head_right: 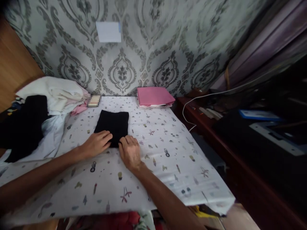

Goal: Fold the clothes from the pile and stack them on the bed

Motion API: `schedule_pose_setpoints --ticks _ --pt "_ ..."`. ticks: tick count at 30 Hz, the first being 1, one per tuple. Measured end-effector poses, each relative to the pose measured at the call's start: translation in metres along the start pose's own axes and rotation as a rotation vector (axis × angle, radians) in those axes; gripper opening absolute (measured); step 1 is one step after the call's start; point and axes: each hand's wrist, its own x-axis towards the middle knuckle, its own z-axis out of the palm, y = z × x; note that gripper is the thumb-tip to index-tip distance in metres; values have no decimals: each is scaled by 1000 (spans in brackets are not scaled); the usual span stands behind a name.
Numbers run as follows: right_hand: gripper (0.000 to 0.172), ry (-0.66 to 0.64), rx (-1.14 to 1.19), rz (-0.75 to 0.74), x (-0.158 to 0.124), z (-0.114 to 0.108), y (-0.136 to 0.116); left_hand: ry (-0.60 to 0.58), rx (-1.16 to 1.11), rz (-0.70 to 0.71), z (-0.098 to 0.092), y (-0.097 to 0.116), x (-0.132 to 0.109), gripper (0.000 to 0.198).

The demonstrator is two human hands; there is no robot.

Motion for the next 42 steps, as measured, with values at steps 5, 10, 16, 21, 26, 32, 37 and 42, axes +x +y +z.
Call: schedule_pose_setpoints --ticks 5,10,16,21,26,32,37,42 --pt "13 -46 27 -27 -3 -5 4 -59 -37 -40 -7 7 -1 14" --pt "20 -71 115 -56 8 -13 1 -210 -461 -77 -31 -26 37 24" --pt "41 -264 12 -213 17 13 -11 -74 -320 -426 -2 -76 147 28" --pt "50 -435 17 -187 14 17 -10 -212 -392 -469 27 -90 199 40" --pt "50 -475 52 -160 16 10 -11 -158 -473 -425 45 -89 211 20" --pt "48 -464 81 -134 15 11 -13 26 -444 -480 71 -84 208 8" --pt "49 -450 66 -146 12 12 -13 67 -406 -439 77 -80 203 8" --pt "44 -338 107 -160 8 15 -6 47 -416 -400 64 -106 181 16"
